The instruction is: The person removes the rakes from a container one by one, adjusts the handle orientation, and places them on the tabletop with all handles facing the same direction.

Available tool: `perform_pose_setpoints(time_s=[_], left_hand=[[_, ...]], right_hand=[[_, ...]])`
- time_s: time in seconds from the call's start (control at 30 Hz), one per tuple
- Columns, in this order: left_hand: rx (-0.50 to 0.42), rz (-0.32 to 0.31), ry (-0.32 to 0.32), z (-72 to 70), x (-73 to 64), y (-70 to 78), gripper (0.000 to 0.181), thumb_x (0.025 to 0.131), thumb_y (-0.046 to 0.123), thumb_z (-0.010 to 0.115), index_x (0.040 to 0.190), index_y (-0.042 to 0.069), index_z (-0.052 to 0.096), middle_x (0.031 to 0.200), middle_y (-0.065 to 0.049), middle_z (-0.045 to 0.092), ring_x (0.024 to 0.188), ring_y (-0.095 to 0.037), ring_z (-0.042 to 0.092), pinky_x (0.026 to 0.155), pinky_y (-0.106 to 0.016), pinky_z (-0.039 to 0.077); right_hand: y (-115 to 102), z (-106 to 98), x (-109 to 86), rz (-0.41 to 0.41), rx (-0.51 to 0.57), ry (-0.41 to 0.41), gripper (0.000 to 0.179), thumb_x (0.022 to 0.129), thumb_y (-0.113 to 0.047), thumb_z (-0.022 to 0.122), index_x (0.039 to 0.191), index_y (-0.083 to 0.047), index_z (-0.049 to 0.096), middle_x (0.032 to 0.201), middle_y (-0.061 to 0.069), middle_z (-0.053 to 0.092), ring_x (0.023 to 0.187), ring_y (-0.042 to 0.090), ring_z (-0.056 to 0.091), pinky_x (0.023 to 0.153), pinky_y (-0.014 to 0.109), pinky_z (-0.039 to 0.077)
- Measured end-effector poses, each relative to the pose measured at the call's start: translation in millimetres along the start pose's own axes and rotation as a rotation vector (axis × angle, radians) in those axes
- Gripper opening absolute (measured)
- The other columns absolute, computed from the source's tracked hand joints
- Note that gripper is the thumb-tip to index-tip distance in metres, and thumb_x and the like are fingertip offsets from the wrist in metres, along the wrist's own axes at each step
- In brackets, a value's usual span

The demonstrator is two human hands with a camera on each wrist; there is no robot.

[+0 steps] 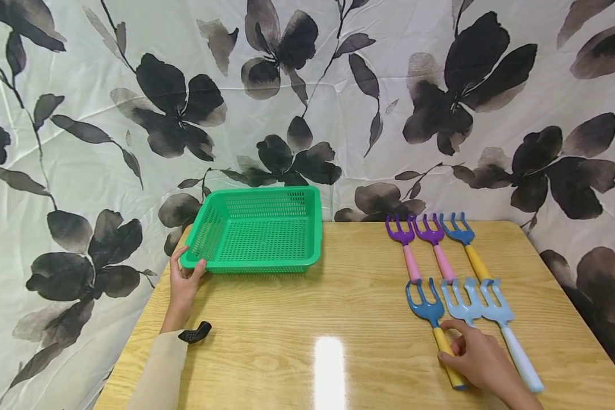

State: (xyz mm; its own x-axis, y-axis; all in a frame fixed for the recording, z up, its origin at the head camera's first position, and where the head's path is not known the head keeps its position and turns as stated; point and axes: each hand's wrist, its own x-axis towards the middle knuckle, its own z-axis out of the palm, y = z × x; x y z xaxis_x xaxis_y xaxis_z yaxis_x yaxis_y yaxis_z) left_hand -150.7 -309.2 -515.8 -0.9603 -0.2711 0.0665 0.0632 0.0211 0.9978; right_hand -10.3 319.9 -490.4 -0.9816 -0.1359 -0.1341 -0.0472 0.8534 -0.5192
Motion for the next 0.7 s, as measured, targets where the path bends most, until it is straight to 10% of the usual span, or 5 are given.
perform_pose_setpoints(time_s=[0.37,0.7], left_hand=[[0.04,-0.018,-0.032,4.7,-7.1,15.6,0.074,0.1,0.019,0.069,0.16,0.019,0.024,0.152,-0.023,0.045,0.137,-0.028,0.048,0.095,-0.018,0.047],[0.529,0.077,-0.044,0.7,-5.6,35.3,0.078,0.097,0.05,0.068,0.161,0.023,0.031,0.168,-0.015,0.019,0.154,-0.038,0.02,0.118,-0.061,0.026]], right_hand=[[-7.6,-4.8,1.0,0.081,0.004,-0.081,0.054,0.084,-0.026,0.086,0.127,-0.008,0.058,0.067,-0.006,0.054,0.053,0.009,0.044,0.051,0.026,0.037],[-24.5,-38.1,29.8,-0.008,-0.004,0.068,0.071,0.094,-0.041,0.076,0.147,-0.004,0.047,0.107,0.022,0.071,0.082,0.031,0.07,0.057,0.04,0.053]])
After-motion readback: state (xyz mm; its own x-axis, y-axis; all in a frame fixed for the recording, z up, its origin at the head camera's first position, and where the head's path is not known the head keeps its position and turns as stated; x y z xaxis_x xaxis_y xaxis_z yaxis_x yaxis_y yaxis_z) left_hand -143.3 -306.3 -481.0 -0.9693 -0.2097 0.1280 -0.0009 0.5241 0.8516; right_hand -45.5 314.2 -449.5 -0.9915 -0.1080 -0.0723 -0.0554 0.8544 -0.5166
